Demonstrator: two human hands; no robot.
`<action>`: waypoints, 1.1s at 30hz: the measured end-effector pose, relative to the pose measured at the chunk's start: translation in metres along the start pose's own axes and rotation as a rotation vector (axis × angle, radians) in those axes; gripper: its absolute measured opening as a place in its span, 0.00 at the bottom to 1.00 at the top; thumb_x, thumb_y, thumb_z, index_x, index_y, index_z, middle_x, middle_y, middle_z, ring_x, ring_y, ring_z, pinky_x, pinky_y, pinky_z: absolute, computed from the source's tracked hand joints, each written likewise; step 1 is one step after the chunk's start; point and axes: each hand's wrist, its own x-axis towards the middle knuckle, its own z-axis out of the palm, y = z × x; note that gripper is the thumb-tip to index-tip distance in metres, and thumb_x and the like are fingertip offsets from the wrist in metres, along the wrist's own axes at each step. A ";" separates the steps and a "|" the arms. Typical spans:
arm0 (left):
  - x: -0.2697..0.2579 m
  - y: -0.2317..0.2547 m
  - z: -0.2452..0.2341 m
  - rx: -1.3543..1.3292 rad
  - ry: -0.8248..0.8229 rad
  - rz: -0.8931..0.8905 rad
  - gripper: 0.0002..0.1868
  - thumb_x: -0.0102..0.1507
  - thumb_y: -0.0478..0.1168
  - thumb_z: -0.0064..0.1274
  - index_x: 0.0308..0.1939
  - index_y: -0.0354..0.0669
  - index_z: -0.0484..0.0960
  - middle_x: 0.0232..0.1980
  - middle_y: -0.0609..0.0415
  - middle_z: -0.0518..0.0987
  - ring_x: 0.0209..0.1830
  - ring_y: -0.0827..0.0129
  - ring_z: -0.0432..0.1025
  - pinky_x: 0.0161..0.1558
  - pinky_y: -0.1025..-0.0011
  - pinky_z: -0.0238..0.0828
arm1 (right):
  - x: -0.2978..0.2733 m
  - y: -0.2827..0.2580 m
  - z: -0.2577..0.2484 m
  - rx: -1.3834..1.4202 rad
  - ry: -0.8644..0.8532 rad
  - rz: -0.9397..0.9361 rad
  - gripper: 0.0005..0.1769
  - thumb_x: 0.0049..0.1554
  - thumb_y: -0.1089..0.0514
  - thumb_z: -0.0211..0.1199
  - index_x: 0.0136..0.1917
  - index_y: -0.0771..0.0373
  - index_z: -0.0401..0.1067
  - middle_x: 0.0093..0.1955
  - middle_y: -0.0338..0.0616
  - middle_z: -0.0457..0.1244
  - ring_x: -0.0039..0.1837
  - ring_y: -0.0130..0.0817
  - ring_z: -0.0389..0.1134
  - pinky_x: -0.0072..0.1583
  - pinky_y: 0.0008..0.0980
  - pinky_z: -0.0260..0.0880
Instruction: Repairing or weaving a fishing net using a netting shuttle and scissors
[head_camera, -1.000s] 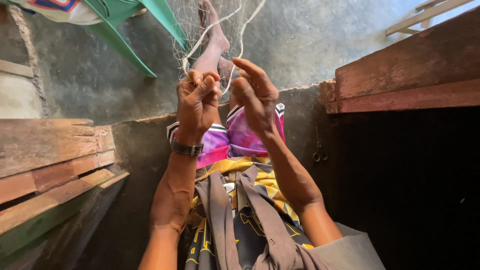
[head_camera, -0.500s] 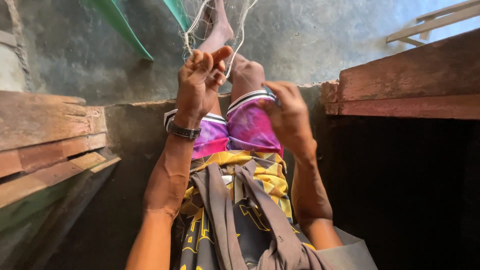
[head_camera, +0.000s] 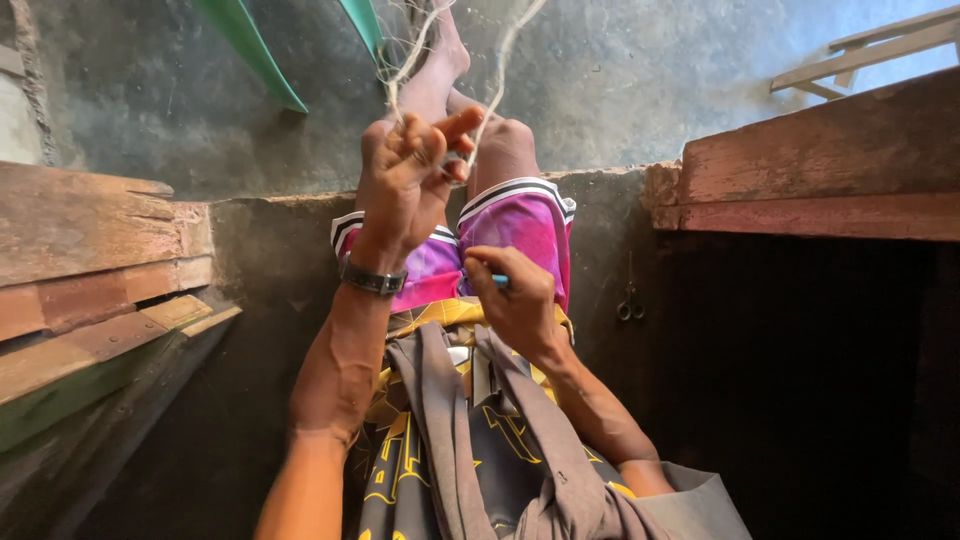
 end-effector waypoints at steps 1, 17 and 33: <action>-0.004 -0.002 0.000 0.000 -0.001 0.002 0.19 0.69 0.42 0.55 0.28 0.52 0.63 0.60 0.34 0.81 0.45 0.62 0.79 0.39 0.74 0.72 | -0.003 -0.003 0.000 0.000 0.000 -0.002 0.06 0.57 0.60 0.71 0.49 0.54 0.83 0.36 0.38 0.70 0.39 0.35 0.75 0.46 0.30 0.74; -0.022 -0.020 -0.007 -0.159 -0.160 0.017 0.15 0.66 0.20 0.48 0.41 0.46 0.66 0.63 0.29 0.78 0.52 0.59 0.79 0.44 0.74 0.72 | -0.029 -0.004 0.005 0.042 -0.022 -0.030 0.05 0.58 0.61 0.71 0.49 0.57 0.83 0.32 0.41 0.67 0.35 0.36 0.72 0.41 0.30 0.72; -0.005 -0.019 -0.014 0.266 0.000 0.080 0.20 0.64 0.23 0.58 0.33 0.48 0.64 0.46 0.41 0.85 0.51 0.63 0.82 0.51 0.73 0.82 | 0.060 -0.042 -0.112 0.577 0.367 0.075 0.13 0.64 0.55 0.65 0.46 0.69 0.71 0.24 0.36 0.47 0.25 0.19 0.42 0.28 0.21 0.41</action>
